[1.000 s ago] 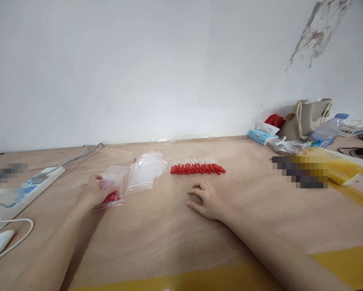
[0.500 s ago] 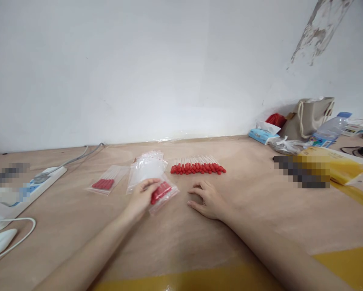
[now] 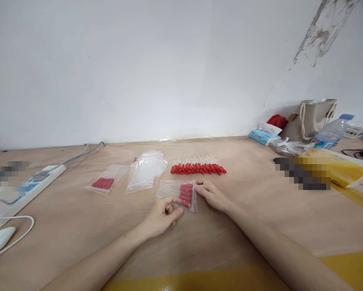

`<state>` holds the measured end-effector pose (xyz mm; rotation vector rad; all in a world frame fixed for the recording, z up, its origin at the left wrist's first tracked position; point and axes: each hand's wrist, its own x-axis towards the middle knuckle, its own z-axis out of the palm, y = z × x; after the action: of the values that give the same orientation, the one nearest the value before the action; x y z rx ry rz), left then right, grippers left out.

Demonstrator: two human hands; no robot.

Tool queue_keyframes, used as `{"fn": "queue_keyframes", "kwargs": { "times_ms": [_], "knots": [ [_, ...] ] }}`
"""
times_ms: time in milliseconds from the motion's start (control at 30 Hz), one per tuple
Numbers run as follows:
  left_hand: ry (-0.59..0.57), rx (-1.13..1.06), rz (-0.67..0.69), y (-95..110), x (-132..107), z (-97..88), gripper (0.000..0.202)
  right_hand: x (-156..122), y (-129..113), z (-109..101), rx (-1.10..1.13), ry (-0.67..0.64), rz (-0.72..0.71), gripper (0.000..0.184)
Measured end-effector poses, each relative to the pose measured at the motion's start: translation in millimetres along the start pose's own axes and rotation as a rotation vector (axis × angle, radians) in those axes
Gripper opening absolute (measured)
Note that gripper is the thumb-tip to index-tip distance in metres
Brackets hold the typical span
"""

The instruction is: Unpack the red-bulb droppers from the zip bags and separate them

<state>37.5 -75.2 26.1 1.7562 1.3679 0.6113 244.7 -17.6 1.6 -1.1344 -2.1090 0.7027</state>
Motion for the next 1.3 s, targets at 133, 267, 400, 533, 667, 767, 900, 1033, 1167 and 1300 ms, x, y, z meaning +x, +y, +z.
{"fn": "queue_keyframes", "kwargs": {
  "times_ms": [133, 267, 400, 533, 667, 767, 900, 1033, 1167, 1300],
  "knots": [
    [0.175, 0.377, 0.373, -10, 12, -15.1, 0.03, 5, 9, 12, 0.038, 0.125, 0.084, 0.022],
    [0.14, 0.506, 0.425, -21, 17, -18.5, 0.044, 8, 7, 18, -0.003, 0.218, 0.211, 0.02],
    [0.238, 0.584, 0.391, -17, 8, -9.6, 0.03, 9, -2, 19, -0.074, 0.229, 0.271, 0.026],
    [0.273, 0.568, 0.371, -11, 13, -4.1, 0.023, 9, -5, 19, 0.109, 0.19, 0.249, 0.015],
    [0.178, 0.52, 0.411, -15, 30, -12.8, 0.02, 9, 4, 18, 0.232, 0.129, 0.215, 0.026],
    [0.045, 0.482, 0.451, -14, 40, -24.6, 0.021, 10, 8, 18, 0.251, 0.103, 0.211, 0.031],
    [0.001, 0.381, 0.482, -6, 47, -26.9, 0.021, 8, 3, 21, 0.235, 0.139, 0.331, 0.04],
    [0.118, 0.294, 0.547, -2, 51, -10.8, 0.025, 6, -6, 24, 0.199, 0.184, 0.441, 0.049],
    [0.149, 0.355, 0.598, -6, 55, 0.4, 0.028, 4, -12, 26, 0.199, 0.158, 0.421, 0.051],
    [0.13, 0.42, 0.645, -11, 60, -0.2, 0.027, 3, -15, 24, 0.207, 0.1, 0.357, 0.044]
  ]
}}
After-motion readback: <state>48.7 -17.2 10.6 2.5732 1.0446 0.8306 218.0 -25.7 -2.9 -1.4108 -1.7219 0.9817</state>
